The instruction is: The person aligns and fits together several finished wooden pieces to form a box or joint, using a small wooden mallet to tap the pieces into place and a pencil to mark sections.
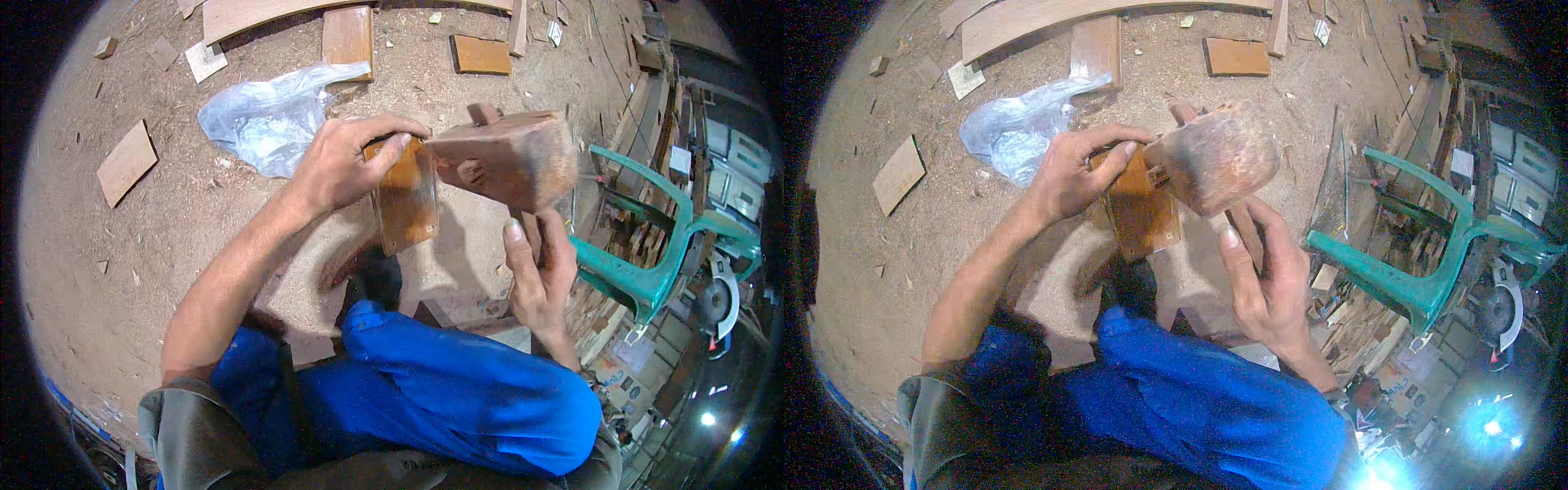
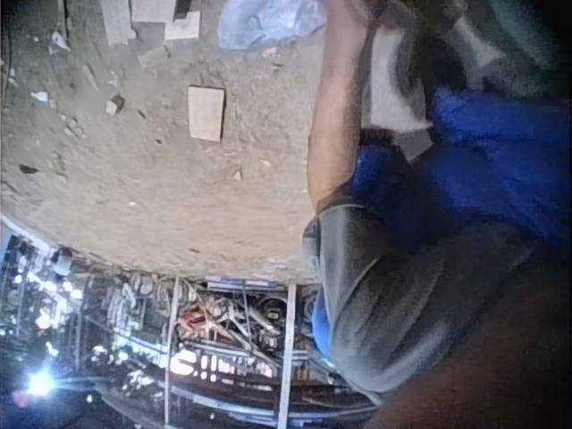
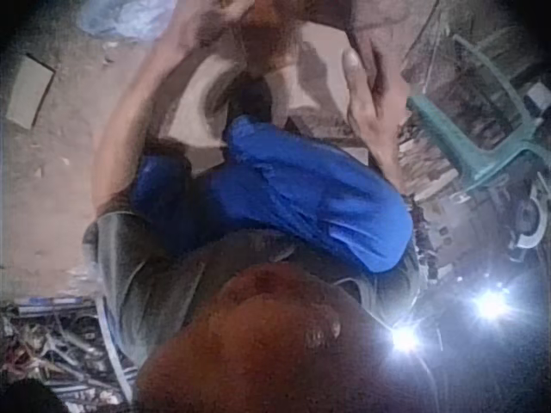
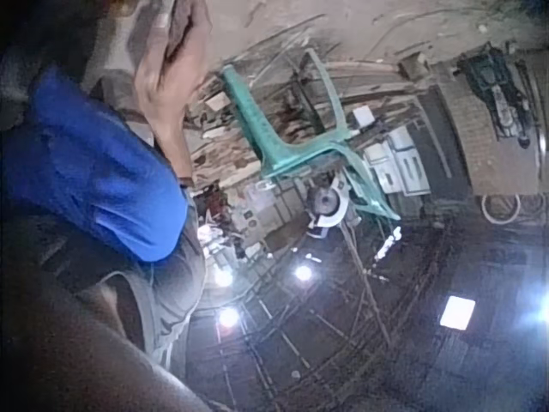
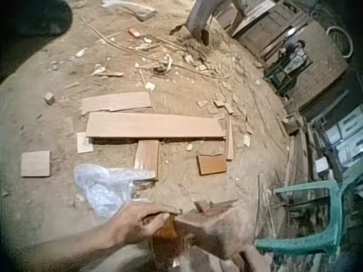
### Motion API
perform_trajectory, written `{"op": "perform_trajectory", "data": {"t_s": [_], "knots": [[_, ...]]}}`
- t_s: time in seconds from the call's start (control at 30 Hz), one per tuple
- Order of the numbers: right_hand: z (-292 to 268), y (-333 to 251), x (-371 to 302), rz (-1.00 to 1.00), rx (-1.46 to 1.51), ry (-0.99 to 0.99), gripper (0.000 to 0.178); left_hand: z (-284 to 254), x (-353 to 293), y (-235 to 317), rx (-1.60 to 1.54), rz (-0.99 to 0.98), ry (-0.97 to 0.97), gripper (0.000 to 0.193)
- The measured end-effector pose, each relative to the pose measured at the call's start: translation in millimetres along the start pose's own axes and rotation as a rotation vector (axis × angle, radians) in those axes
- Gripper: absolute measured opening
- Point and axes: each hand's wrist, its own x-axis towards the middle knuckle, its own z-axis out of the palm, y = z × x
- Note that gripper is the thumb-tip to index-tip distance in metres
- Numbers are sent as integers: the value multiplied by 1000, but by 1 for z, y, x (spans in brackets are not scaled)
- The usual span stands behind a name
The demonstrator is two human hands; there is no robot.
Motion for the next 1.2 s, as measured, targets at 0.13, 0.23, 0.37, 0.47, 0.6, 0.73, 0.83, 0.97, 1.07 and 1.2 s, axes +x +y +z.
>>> {"op": "perform_trajectory", "data": {"t_s": [0.13, 0.23, 0.37, 0.47, 0.6, 0.73, 0.83, 0.97, 1.07, 1.2], "knots": [[7, 2, -9, 109, 133, 43, 35, 3, -7, 2, -18, -6, 13, 20], [12, 41, -30, -33, 112, 191, 39, 15, -18, 3, -79, -30, 94, 21], [26, 114, -82, -20, 229, 364, 42, 26, -26, -1, 67, 52, 69, 24], [27, 148, -117, 151, 424, 187, 31, 31, -37, -6, 64, 68, 66, 25], [52, 108, -81, 236, 642, 407, 13, 39, -46, -5, 48, 73, 112, 26], [68, 134, -82, 558, 736, 413, 17, 44, -52, -7, 60, 149, 116, 29], [72, 110, -74, 633, 798, 454, 16, 45, -50, -7, 18, 165, 143, 27], [54, 92, -71, 442, 789, 358, 23, 51, -44, -7, -55, 134, 209, 19], [42, 72, -69, 275, 624, 249, 26, 50, -44, -6, -109, 55, 192, 16], [22, 91, -84, 120, 141, 144, 33, 51, -47, 1, -225, -137, 174, 15]]}}
